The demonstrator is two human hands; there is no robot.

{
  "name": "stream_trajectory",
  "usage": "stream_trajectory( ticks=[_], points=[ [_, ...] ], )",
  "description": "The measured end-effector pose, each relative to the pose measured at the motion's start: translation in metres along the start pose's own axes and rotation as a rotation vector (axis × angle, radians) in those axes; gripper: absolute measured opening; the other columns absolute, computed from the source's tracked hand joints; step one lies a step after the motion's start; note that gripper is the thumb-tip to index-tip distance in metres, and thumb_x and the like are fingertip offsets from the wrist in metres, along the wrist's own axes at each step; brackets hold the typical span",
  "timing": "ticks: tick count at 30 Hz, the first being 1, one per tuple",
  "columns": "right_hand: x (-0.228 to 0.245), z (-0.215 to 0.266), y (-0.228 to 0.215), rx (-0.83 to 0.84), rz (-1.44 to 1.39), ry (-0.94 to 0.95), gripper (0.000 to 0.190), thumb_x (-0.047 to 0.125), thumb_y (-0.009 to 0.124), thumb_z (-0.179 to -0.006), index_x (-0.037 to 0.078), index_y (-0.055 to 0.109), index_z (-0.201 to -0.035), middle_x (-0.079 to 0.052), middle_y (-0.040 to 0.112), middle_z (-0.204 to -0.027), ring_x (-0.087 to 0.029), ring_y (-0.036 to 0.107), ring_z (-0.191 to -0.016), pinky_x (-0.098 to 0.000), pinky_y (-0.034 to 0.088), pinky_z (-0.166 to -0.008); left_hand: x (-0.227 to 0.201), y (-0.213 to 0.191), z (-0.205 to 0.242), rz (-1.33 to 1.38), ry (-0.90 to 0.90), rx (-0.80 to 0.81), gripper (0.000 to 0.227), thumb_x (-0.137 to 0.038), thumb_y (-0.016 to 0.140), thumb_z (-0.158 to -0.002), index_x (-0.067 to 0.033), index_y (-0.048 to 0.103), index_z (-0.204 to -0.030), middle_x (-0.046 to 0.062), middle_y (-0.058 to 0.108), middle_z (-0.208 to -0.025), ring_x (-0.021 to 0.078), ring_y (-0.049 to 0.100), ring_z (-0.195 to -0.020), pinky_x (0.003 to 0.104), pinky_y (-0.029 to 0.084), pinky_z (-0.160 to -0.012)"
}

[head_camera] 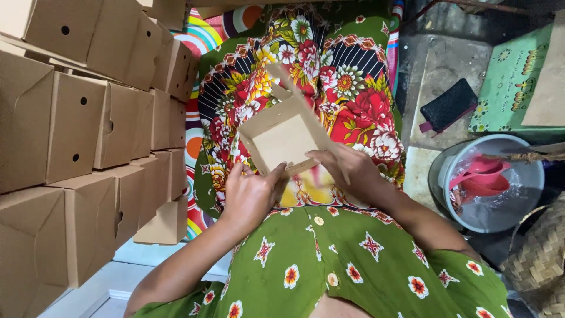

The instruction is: Assembling small cardboard boxes from flat templates by folding and tucking tabs.

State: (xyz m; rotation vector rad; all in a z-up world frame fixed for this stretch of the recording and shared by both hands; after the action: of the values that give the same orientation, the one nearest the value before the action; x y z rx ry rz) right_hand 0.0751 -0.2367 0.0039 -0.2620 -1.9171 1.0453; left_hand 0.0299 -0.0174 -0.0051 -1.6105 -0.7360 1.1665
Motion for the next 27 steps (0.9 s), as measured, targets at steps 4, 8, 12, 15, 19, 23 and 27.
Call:
stream_trajectory(
  ticks=[4, 8, 12, 15, 19, 23, 27],
  points=[
    [0.010, -0.010, -0.003, -0.058, 0.097, -0.109, 0.019, 0.011, 0.060, -0.101, 0.010, 0.073, -0.114, -0.016, 0.069, -0.125, -0.031, 0.072, -0.095, -0.0389, 0.059, -0.069, 0.002, 0.000, 0.001, 0.008, 0.000, 0.010, 0.024, -0.033, 0.066, -0.088, -0.0234, 0.075, -0.108, 0.007, 0.062, -0.043, 0.0238, 0.073, -0.055, 0.035, 0.041, -0.081],
    [0.022, -0.020, -0.006, -0.015, 0.085, -0.125, 0.021, 0.010, 0.058, -0.101, 0.006, 0.072, -0.116, -0.014, 0.065, -0.135, -0.032, 0.070, -0.106, -0.0413, 0.059, -0.077, 0.005, 0.008, -0.001, -0.016, 0.011, -0.001, 0.024, -0.033, 0.067, -0.086, -0.0233, 0.075, -0.107, 0.007, 0.063, -0.044, 0.0250, 0.072, -0.055, 0.036, 0.042, -0.079],
    [-0.009, -0.003, 0.016, 0.064, 0.007, -0.084, 0.031, 0.005, 0.053, -0.099, 0.014, 0.070, -0.124, -0.017, 0.059, -0.140, -0.037, 0.065, -0.115, -0.0470, 0.057, -0.085, 0.003, 0.010, -0.002, 0.002, 0.000, 0.044, 0.020, -0.031, 0.068, -0.086, -0.0230, 0.073, -0.103, 0.006, 0.066, -0.048, 0.0253, 0.074, -0.058, 0.036, 0.041, -0.078],
    [0.002, 0.000, -0.003, 0.176, -0.051, -0.068, 0.049, -0.001, 0.056, -0.093, 0.018, 0.063, -0.137, -0.030, 0.061, -0.129, -0.044, 0.066, -0.112, -0.0507, 0.057, -0.089, 0.002, 0.012, -0.003, -0.044, 0.010, 0.046, 0.018, -0.031, 0.066, -0.086, -0.0236, 0.072, -0.101, 0.006, 0.065, -0.047, 0.0248, 0.074, -0.057, 0.037, 0.040, -0.080],
    [-0.018, 0.034, -0.025, 0.126, -0.153, -0.058, 0.049, -0.004, 0.060, -0.085, 0.023, 0.069, -0.124, -0.028, 0.057, -0.139, -0.047, 0.062, -0.116, -0.0483, 0.060, -0.084, 0.001, 0.011, -0.004, -0.017, -0.003, 0.042, 0.013, -0.030, 0.065, -0.086, -0.0255, 0.072, -0.096, 0.006, 0.065, -0.047, 0.0256, 0.074, -0.057, 0.036, 0.040, -0.082],
    [-0.027, 0.021, -0.066, -0.063, -0.262, 0.000, 0.036, 0.002, 0.064, -0.090, 0.008, 0.066, -0.125, -0.016, 0.060, -0.137, -0.039, 0.058, -0.127, -0.0472, 0.053, -0.098, 0.001, 0.032, -0.008, 0.022, 0.031, 0.004, 0.010, -0.029, 0.065, -0.085, -0.0258, 0.072, -0.093, 0.007, 0.066, -0.048, 0.0265, 0.074, -0.057, 0.037, 0.039, -0.083],
    [-0.015, -0.015, -0.061, 0.093, -0.236, -0.143, 0.066, 0.014, 0.083, -0.078, 0.015, 0.060, -0.139, -0.028, 0.009, -0.166, -0.053, 0.040, -0.137, -0.0542, 0.048, -0.101, -0.003, 0.028, -0.011, 0.018, 0.034, -0.019, 0.007, -0.030, 0.067, -0.085, -0.0258, 0.072, -0.089, 0.007, 0.065, -0.048, 0.0265, 0.073, -0.056, 0.035, 0.037, -0.080]
  ],
)
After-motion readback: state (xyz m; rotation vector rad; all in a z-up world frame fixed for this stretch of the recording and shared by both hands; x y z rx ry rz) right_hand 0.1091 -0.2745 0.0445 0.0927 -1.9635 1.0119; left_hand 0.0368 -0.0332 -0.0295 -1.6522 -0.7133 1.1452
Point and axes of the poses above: each hand's wrist, its own z-axis away from the middle knuckle, its own y-axis out of the palm, x = y × z, the point moved 3 cm from there along -z, towards the middle knuckle
